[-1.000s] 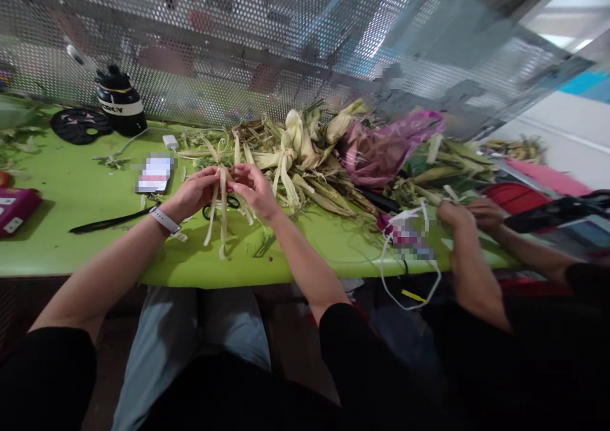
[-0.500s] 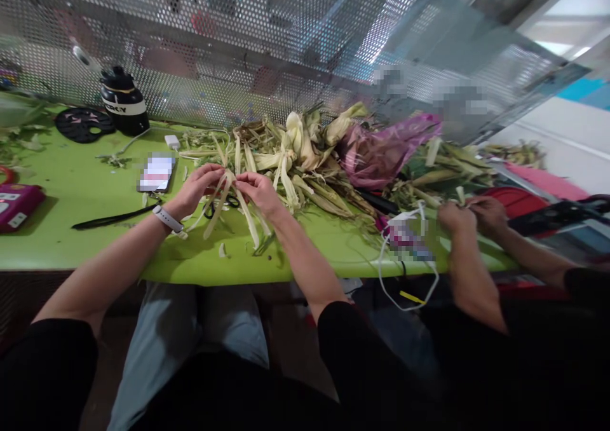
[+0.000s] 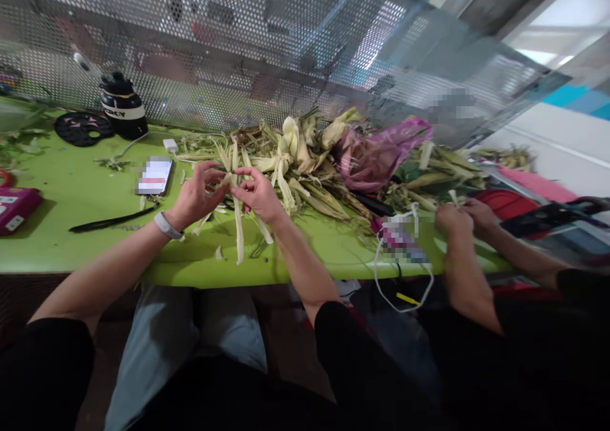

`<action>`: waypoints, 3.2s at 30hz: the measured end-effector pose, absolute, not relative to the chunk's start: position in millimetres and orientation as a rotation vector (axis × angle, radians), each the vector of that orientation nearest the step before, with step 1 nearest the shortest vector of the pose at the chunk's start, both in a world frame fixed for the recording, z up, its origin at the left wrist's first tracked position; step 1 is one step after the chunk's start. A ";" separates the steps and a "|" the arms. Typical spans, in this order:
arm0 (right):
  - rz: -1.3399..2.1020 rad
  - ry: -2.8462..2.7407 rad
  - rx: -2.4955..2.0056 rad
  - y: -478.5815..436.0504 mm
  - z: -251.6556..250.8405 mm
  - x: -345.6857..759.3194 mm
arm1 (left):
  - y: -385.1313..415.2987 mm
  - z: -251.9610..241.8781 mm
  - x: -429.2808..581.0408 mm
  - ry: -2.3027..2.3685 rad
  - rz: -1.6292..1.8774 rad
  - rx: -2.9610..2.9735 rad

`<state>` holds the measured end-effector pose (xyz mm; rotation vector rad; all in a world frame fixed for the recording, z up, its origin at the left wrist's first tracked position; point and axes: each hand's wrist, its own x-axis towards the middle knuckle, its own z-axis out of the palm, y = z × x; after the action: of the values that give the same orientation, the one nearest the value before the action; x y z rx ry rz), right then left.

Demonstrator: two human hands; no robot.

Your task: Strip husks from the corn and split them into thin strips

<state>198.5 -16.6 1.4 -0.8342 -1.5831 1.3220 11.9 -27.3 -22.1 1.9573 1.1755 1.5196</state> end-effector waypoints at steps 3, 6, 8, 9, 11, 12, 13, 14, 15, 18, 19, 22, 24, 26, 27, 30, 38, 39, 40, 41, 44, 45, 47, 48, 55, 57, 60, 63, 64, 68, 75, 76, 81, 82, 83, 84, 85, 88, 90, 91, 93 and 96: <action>1.420 -1.575 -0.799 -20.9 8.1 199.3 | -31.5 -18.3 11.7 1.095 1.465 1.968; 1.537 -1.599 -0.758 -23.0 16.4 200.9 | -38.2 -12.7 11.9 0.975 1.343 2.016; 1.604 -1.614 -0.750 -22.4 22.3 202.5 | -41.8 -10.4 14.0 0.910 1.295 1.988; 1.637 -1.612 -0.751 -21.2 25.1 203.5 | -42.9 -9.8 15.7 0.885 1.295 1.940; 1.721 -1.563 -0.754 -16.1 29.7 205.3 | -43.5 -9.5 19.1 0.835 1.306 1.769; 1.767 -1.510 -0.746 -12.1 31.3 205.8 | -43.1 -9.5 20.4 0.808 1.275 1.683; 1.810 -1.441 -0.733 -7.4 32.1 205.9 | -42.4 -9.5 21.3 0.784 1.212 1.608; 1.844 -1.365 -0.715 -1.9 32.2 205.4 | -41.5 -9.3 21.7 0.762 1.130 1.542; 1.856 -1.294 -0.697 4.0 31.5 204.3 | -40.5 -9.1 21.7 0.743 1.044 1.479; 1.852 -1.161 -0.684 21.8 24.9 198.6 | -37.1 -8.7 20.6 0.720 0.930 1.245; 1.848 -1.114 -0.682 27.2 21.4 196.5 | -35.7 -9.0 20.5 0.726 0.941 1.163; 1.809 -0.912 -0.691 40.6 8.5 192.6 | -30.7 -12.1 21.4 0.780 0.982 1.012; 1.760 -0.793 -0.727 47.0 -1.1 192.5 | -27.4 -15.6 23.0 0.826 1.007 0.989; 1.729 -0.690 -0.797 50.8 -10.2 193.4 | -25.5 -19.2 24.8 0.866 1.029 0.992; 1.710 -0.649 -0.832 51.5 -14.2 193.9 | -25.3 -20.7 25.7 0.879 1.042 0.997; 1.573 -0.663 -0.918 47.5 -22.0 194.3 | -27.8 -22.6 28.3 0.870 1.102 1.027; 1.296 -1.522 -0.926 24.2 -23.1 186.0 | -28.5 -23.4 30.0 0.880 1.111 1.035; 1.301 -1.505 -0.896 23.3 -23.1 185.5 | -26.7 -24.1 29.7 0.898 1.113 0.990; 1.315 -1.471 -0.876 22.8 -22.9 185.3 | -24.9 -24.8 29.4 0.913 1.120 0.948; 1.341 -1.430 -0.868 22.6 -22.6 185.3 | -23.5 -25.3 29.1 0.922 1.128 0.913; 1.487 -1.343 -0.866 22.9 -21.9 186.2 | -22.2 -24.8 28.5 0.900 1.147 0.878; 1.513 -1.340 -0.848 23.4 -22.0 186.7 | -22.7 -24.0 28.5 0.902 1.152 0.875; 1.506 -1.331 -0.783 25.2 -22.5 187.8 | -24.2 -21.5 28.5 0.930 1.169 0.876; 1.497 -1.311 -0.747 26.5 -23.0 188.3 | -25.2 -19.9 28.6 0.943 1.175 0.885; 1.611 -1.154 -0.686 32.6 -25.2 190.4 | -29.3 -15.7 32.7 0.955 1.131 0.964; 1.638 -1.185 -0.677 31.7 -25.9 190.1 | -27.7 -18.6 31.6 0.940 1.130 0.949; 1.670 -1.223 -0.687 29.7 -26.6 189.1 | -25.5 -22.0 28.0 0.908 1.123 0.965; 1.706 -1.188 -0.722 28.6 -25.9 187.8 | -26.1 -21.4 26.8 0.885 1.135 1.062; 1.719 -1.163 -0.732 28.5 -25.5 187.4 | -26.8 -20.5 27.4 0.878 1.143 1.085; 1.743 -1.023 -0.752 28.6 -23.7 185.6 | -28.5 -17.7 31.3 0.903 1.205 1.074; 1.755 -1.006 -0.668 28.2 -21.8 187.3 | -26.3 -17.0 27.2 0.897 1.207 1.036; 1.759 -1.019 -0.664 28.2 -21.7 188.4 | -26.4 -16.8 26.5 0.894 1.200 1.032; 1.803 -1.115 -0.640 28.1 -21.5 193.6 | -28.5 -16.8 27.3 0.855 1.180 1.030; 1.805 -1.126 -0.642 28.2 -21.2 194.0 | -28.9 -17.0 27.9 0.839 1.178 1.034; 1.795 -1.127 -0.649 28.4 -20.7 194.3 | -29.2 -17.2 28.5 0.830 1.182 1.037; 1.779 -1.124 -0.655 28.5 -20.1 194.4 | -29.4 -17.4 29.0 0.830 1.190 1.039; 1.762 -1.122 -0.657 28.5 -19.6 194.3 | -29.4 -17.7 29.6 0.838 1.208 1.041; 1.675 -1.169 -0.676 27.6 -19.0 193.3 | -28.5 -19.3 30.7 0.907 1.278 1.071; 1.552 -1.271 -0.748 26.0 -19.9 192.0 | -27.3 -20.9 31.2 0.956 1.316 1.102; 1.478 -1.326 -0.793 25.2 -20.4 191.4 | -26.7 -21.7 31.4 0.974 1.330 1.116; 1.386 -1.426 -0.859 24.1 -21.0 190.6 | -25.8 -22.9 31.8 0.998 1.355 1.134; 1.400 -1.469 -0.869 24.7 -19.4 192.3 | -25.6 -23.4 32.5 1.023 1.378 1.151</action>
<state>192.3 24.7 -19.4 -0.8692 -1.4686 1.3997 32.5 -25.6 -23.4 1.1511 1.0229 1.3778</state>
